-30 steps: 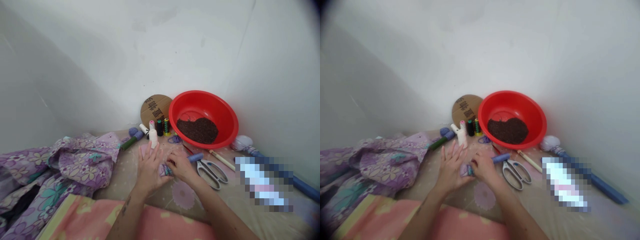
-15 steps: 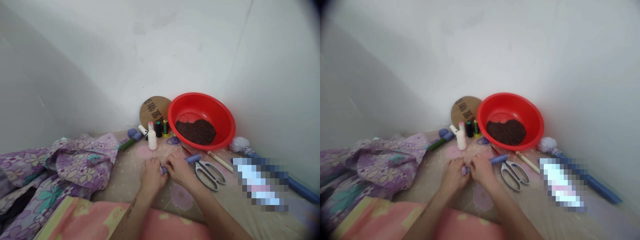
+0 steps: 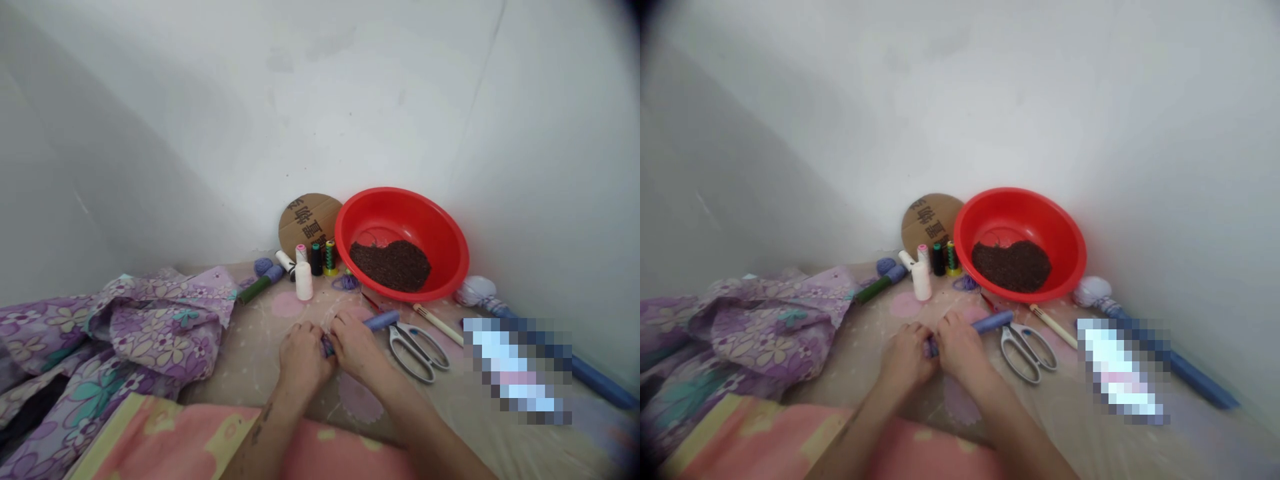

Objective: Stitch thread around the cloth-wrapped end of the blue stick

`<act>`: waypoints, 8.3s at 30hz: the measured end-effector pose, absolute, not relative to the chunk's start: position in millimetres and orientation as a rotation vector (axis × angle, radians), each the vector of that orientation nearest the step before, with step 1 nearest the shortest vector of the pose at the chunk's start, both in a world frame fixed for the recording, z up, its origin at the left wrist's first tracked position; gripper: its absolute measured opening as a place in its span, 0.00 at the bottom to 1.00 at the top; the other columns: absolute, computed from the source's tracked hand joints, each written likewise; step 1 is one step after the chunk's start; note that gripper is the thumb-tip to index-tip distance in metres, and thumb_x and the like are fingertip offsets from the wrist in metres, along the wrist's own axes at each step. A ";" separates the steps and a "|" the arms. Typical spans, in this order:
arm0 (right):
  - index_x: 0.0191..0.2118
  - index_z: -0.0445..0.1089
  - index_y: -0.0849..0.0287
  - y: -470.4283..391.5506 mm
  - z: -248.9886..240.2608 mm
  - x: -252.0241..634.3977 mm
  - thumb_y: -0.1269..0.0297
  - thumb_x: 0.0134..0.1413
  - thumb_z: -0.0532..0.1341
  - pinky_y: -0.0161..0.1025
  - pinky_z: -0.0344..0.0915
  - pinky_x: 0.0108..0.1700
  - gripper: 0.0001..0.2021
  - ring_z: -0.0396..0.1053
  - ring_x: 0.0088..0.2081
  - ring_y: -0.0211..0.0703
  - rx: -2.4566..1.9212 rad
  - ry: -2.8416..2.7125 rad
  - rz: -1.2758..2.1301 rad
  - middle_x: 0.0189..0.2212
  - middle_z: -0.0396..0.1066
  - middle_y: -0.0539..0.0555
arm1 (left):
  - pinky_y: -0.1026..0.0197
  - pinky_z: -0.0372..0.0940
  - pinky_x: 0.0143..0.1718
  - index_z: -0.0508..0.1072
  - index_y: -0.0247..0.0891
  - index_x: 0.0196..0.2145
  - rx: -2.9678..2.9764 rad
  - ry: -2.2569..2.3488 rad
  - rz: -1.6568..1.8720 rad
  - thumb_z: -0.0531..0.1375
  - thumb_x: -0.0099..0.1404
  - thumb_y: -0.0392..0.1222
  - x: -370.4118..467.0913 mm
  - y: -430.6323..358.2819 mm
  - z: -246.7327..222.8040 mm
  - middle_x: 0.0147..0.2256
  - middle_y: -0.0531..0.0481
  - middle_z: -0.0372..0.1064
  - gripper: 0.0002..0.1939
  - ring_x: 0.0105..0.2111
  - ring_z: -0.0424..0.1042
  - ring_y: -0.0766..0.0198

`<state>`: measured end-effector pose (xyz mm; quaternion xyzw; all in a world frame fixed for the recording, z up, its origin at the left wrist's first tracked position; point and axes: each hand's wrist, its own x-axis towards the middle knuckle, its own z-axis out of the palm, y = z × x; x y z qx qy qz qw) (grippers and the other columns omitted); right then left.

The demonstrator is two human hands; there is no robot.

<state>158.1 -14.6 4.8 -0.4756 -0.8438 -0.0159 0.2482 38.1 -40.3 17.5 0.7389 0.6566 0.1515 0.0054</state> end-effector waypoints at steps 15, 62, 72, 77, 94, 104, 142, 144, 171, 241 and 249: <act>0.23 0.60 0.59 -6.9 14.5 148.7 0.62 0.52 0.48 0.34 0.55 0.24 0.11 0.58 0.22 0.36 -1.057 -1.681 0.701 0.19 0.60 0.49 | 0.60 0.56 0.36 0.70 0.39 0.31 2.275 2.049 0.539 0.57 0.48 0.51 38.6 -39.6 15.2 0.34 0.45 0.67 0.16 0.38 0.63 0.57; 0.34 0.72 0.57 12.8 -10.2 199.4 0.68 0.42 0.60 0.33 0.59 0.32 0.09 0.66 0.30 0.39 -1.075 -2.119 0.689 0.28 0.72 0.51 | 0.63 0.55 0.33 0.70 0.43 0.35 2.228 2.017 0.411 0.55 0.46 0.58 27.2 -30.1 17.9 0.36 0.49 0.66 0.22 0.38 0.63 0.59; 0.25 0.70 0.59 8.3 1.7 191.6 0.69 0.47 0.56 0.33 0.55 0.31 0.06 0.61 0.28 0.37 -0.935 -2.267 0.144 0.22 0.65 0.51 | 0.63 0.55 0.34 0.70 0.44 0.35 2.221 2.024 0.366 0.57 0.45 0.57 28.0 -29.0 19.7 0.36 0.51 0.67 0.21 0.38 0.64 0.61; 0.26 0.66 0.60 12.9 5.2 200.1 0.67 0.50 0.53 0.33 0.56 0.31 0.07 0.61 0.27 0.36 -1.051 -1.769 0.179 0.23 0.64 0.50 | 0.63 0.55 0.33 0.70 0.45 0.36 2.205 2.026 0.365 0.57 0.45 0.56 25.0 -27.2 17.3 0.36 0.52 0.66 0.21 0.37 0.64 0.61; 0.42 0.68 0.59 23.6 3.2 232.1 0.62 0.50 0.51 0.39 0.59 0.38 0.15 0.65 0.36 0.44 -1.373 -1.627 0.147 0.35 0.70 0.57 | 0.58 0.56 0.34 0.69 0.45 0.35 2.203 1.960 0.442 0.59 0.44 0.52 24.9 -28.9 19.1 0.35 0.48 0.66 0.18 0.37 0.63 0.57; 0.29 0.71 0.59 -0.7 13.4 207.4 0.61 0.41 0.61 0.31 0.54 0.25 0.09 0.59 0.22 0.34 -0.987 -2.158 0.529 0.19 0.65 0.48 | 0.62 0.56 0.34 0.69 0.47 0.37 2.069 1.973 0.449 0.58 0.44 0.54 12.4 -19.7 14.7 0.37 0.51 0.68 0.21 0.37 0.66 0.59; 0.24 0.72 0.61 -21.3 55.8 246.9 0.59 0.40 0.61 0.29 0.55 0.24 0.10 0.59 0.23 0.33 -0.899 -2.418 1.320 0.19 0.64 0.49 | 0.66 0.57 0.33 0.70 0.47 0.37 1.983 1.940 0.501 0.59 0.43 0.54 2.2 -13.3 15.9 0.37 0.54 0.69 0.21 0.35 0.67 0.63; 0.24 0.71 0.61 -21.1 54.0 243.4 0.60 0.39 0.61 0.29 0.54 0.23 0.09 0.58 0.22 0.32 -0.911 -2.396 1.320 0.18 0.64 0.48 | 0.65 0.57 0.35 0.70 0.47 0.37 2.000 1.916 0.509 0.58 0.43 0.54 0.8 -12.7 14.5 0.37 0.54 0.69 0.22 0.36 0.67 0.62; 0.26 0.71 0.62 -6.9 -7.8 207.5 0.62 0.39 0.60 0.26 0.52 0.21 0.09 0.58 0.21 0.30 -0.990 -2.541 1.398 0.18 0.63 0.46 | 0.65 0.57 0.35 0.69 0.45 0.40 2.054 1.808 0.529 0.59 0.44 0.53 -4.8 -9.1 8.1 0.38 0.53 0.69 0.23 0.36 0.66 0.63; 0.38 0.71 0.58 -1.7 0.8 201.0 0.64 0.45 0.56 0.38 0.61 0.38 0.13 0.67 0.35 0.44 -1.192 -2.034 0.515 0.33 0.72 0.55 | 0.60 0.55 0.30 0.70 0.44 0.35 2.099 1.991 0.449 0.58 0.42 0.56 19.1 -25.5 19.4 0.35 0.47 0.68 0.22 0.35 0.65 0.56; 0.25 0.69 0.59 -5.5 2.4 190.8 0.66 0.46 0.54 0.33 0.57 0.30 0.08 0.64 0.26 0.38 -1.262 -1.982 0.409 0.23 0.69 0.51 | 0.62 0.55 0.31 0.70 0.44 0.36 2.071 2.000 0.435 0.57 0.43 0.55 19.2 -26.3 21.7 0.36 0.48 0.68 0.21 0.36 0.65 0.58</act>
